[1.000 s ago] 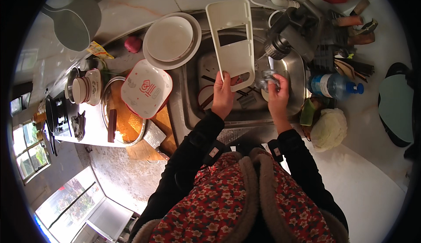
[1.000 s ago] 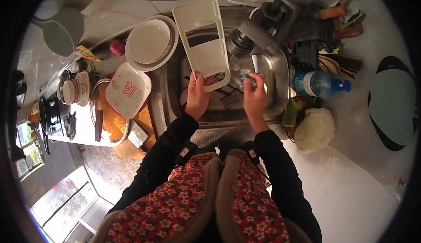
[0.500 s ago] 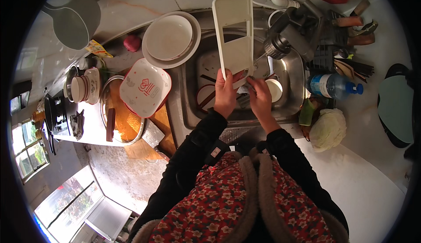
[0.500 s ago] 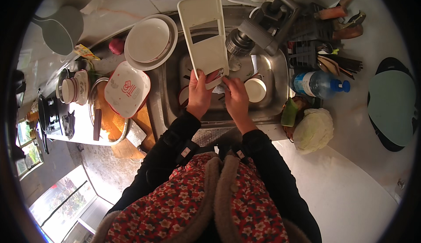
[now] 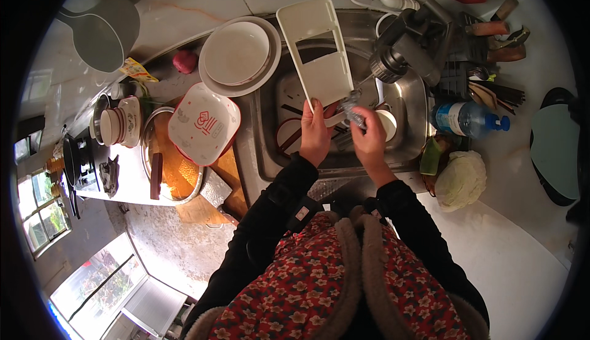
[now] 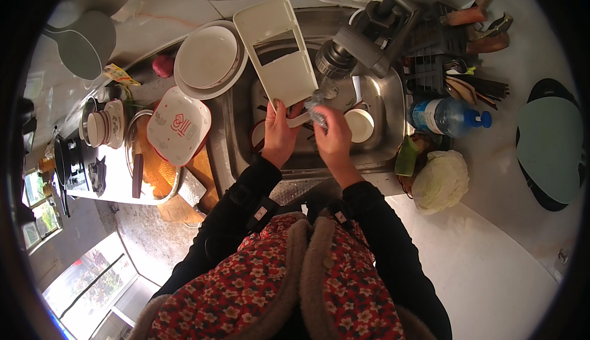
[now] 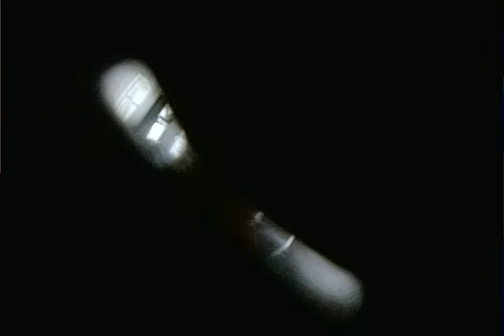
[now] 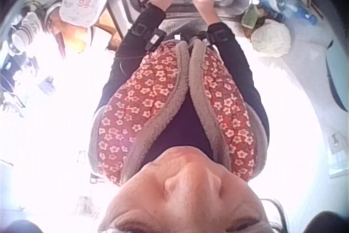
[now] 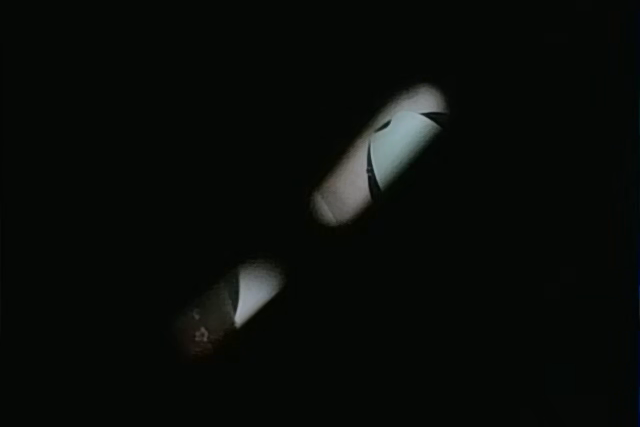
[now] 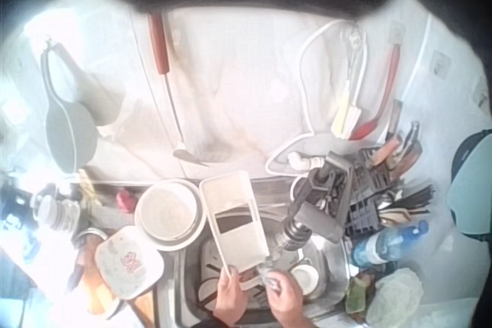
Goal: The person washes a small bowl, a square plate, a round plate, a rectangular plate, a grater, and a ladle in a kitchen sink using a sponge and running water. Each item is scrubbed and rinsed, then placed on the counter or back in the sink.
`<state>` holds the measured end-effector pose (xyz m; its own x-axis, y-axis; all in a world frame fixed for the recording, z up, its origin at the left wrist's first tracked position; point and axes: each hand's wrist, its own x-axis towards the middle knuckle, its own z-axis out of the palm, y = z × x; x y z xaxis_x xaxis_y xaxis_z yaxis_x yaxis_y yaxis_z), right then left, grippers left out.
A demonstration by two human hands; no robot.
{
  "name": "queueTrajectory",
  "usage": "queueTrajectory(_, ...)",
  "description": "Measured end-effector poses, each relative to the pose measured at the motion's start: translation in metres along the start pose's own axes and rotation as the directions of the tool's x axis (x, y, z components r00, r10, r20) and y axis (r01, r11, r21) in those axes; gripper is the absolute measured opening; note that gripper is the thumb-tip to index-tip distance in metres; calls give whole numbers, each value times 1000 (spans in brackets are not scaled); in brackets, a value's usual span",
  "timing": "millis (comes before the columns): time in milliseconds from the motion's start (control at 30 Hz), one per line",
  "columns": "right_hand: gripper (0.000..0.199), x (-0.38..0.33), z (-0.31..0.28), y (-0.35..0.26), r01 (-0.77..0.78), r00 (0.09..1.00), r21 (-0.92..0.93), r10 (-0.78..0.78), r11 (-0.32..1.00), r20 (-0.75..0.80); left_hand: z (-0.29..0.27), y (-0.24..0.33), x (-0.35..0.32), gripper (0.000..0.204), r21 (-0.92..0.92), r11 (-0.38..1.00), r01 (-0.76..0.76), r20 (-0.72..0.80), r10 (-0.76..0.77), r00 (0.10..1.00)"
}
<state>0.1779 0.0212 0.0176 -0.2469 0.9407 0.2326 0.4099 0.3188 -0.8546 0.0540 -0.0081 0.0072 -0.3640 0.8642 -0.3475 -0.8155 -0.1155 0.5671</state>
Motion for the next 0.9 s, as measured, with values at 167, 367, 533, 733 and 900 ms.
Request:
queueTrajectory(167, 33, -5, 3, -1, 445, 890, -150, -417, 883, 182, -1, 3, 0, 27, 69, 996, 64, 30, -67, 997)
queueTrajectory(367, 34, 12, -17, 16, 438, 897, -249, -401, 864, 187, 4, 8, -8, 25, 79, 993, 87, -6, -87, 996)
queueTrajectory(533, 29, 12, -22, 15, 166, 986, 23, -165, 986, -11, -1, 5, -7, 27, 71, 997, 28, 109, -36, 993)
queueTrajectory(733, 29, 21, -22, -4, 38, 993, 187, -16, 982, -117, -15, 1, -3, 34, 184, 983, -6, 187, -30, 982)
queueTrajectory(900, 34, 22, 2, -20, 209, 978, 128, -206, 970, -32, -15, -10, -13, 29, 245, 966, 77, 63, -95, 993)
